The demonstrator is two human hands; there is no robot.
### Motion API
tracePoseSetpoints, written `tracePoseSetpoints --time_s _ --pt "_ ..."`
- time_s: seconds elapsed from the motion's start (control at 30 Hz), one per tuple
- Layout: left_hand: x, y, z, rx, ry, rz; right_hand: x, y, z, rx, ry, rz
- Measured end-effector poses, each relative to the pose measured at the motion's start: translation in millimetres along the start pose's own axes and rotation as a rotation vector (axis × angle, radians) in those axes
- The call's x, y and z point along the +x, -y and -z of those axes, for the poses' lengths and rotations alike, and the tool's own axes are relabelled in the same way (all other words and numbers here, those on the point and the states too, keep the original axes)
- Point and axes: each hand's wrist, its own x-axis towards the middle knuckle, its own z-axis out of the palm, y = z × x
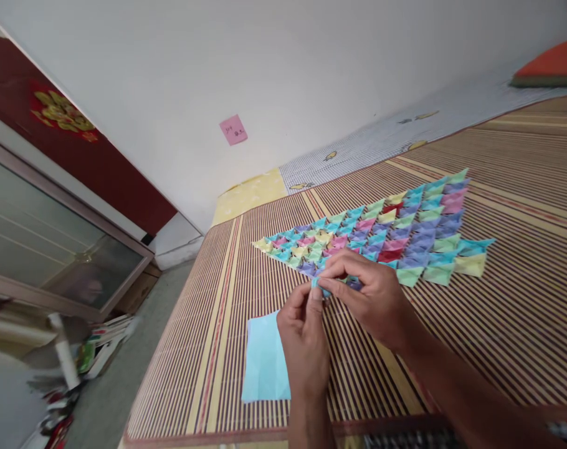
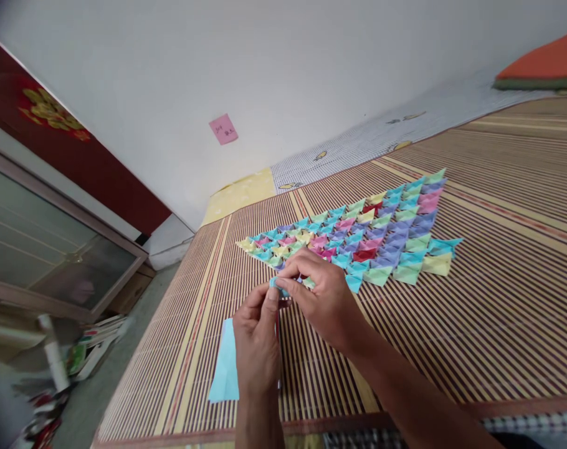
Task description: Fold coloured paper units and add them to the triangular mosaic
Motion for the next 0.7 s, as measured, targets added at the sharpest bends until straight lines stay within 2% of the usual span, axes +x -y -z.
tracePoseSetpoints --time_s 0.07,0.13,0.23,0.37,0.53,0.63,0.7 --pt "3 1 5 0.013 0.021 -0.01 1 0 2 -0.003 0.077 0.003" --pt "6 4 10 -0.018 -0.009 0.02 1 -1 4 0.026 0.125 -0.04" --pt "10 8 13 -0.271 -0.12 0.138 1 -4 2 0.086 0.125 -0.195" --pt "10 9 9 -0.557 -0.24 0.152 -2 -8 -5 0.174 0.2 -0.339" --pt "9 7 8 -0.601 -0.144 0.183 -6 -9 -12 0.344 0.15 -0.321" --pt "8 8 10 -0.514 -0.09 0.156 -6 -5 -12 0.242 0.132 -0.251" --pt "6 8 11 -0.32 -0.125 0.086 -6 -3 -10 0.101 0.092 -0.145"
